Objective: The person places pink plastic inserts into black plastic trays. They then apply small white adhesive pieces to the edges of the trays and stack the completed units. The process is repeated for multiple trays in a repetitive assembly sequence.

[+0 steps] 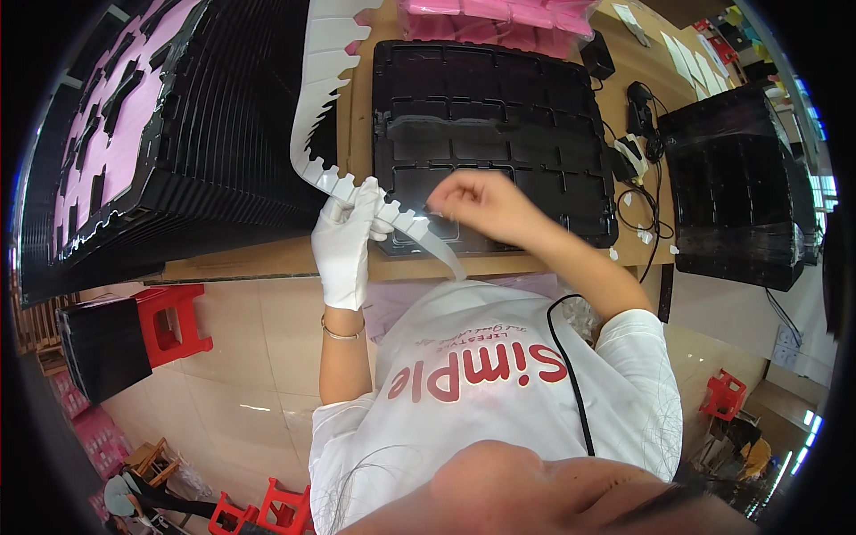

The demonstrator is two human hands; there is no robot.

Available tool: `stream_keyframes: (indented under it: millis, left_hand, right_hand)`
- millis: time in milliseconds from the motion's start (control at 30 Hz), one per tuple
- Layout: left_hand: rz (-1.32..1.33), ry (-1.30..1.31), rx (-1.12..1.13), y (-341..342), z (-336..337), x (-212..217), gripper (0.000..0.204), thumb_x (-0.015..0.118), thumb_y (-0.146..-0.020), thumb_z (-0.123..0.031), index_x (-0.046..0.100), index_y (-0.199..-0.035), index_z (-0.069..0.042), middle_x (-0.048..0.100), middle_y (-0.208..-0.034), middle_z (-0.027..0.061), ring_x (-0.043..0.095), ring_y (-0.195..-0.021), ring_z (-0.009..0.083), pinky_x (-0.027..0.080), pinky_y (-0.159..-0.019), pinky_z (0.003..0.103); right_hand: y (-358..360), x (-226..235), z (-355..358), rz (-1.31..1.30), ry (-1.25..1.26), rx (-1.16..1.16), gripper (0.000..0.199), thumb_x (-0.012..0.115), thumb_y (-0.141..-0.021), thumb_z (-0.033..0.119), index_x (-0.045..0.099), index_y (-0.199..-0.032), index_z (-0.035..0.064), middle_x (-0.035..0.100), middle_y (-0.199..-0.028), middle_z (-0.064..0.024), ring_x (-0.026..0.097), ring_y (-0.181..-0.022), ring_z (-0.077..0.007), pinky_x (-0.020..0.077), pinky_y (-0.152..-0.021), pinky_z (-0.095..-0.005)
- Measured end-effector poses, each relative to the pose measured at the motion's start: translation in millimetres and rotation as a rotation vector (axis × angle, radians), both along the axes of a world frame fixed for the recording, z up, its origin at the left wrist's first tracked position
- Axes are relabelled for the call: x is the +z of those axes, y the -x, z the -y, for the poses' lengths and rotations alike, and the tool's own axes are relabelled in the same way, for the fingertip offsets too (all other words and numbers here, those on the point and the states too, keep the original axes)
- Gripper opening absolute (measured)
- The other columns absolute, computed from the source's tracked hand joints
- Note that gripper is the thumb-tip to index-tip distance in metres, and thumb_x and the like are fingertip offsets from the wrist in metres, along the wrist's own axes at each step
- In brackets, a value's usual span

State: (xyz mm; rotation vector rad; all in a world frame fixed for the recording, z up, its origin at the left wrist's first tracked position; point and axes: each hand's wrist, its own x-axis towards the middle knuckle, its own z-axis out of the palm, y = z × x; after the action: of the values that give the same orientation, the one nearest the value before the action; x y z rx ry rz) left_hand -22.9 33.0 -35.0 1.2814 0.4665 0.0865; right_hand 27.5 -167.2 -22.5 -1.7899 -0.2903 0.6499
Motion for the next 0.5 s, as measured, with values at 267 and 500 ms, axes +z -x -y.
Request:
stream_keyframes:
  millis: [267, 500]
  left_hand:
    - [-0.02, -0.111, -0.032, 8, -5, -2, 0.019, 0.065, -0.092, -0.016, 0.066, -0.101, 0.0, 0.064, -0.078, 0.0008, 0.053, -0.059, 0.0034, 0.04, -0.053, 0.018]
    - [-0.04, -0.142, 0.052, 23, -19, -14, 0.022, 0.068, -0.089, -0.014, 0.064, -0.103, 0.002, 0.065, -0.079, 0.0024, 0.056, -0.061, 0.0037, 0.044, -0.055, 0.017]
  right_hand:
    - [30, -20, -18, 0.743, -0.082, 0.039, 0.009, 0.074, -0.076, 0.01, 0.068, -0.082, 0.0071, 0.044, -0.065, -0.0014, 0.041, -0.057, -0.0126, 0.0346, -0.053, -0.0287]
    - [-12, -4, -16, 0.538, 0.039, 0.241, 0.01, 0.073, -0.076, 0.013, 0.067, -0.08, 0.0063, 0.046, -0.069, -0.0033, 0.047, -0.062, -0.0146, 0.0387, -0.057, -0.0304]
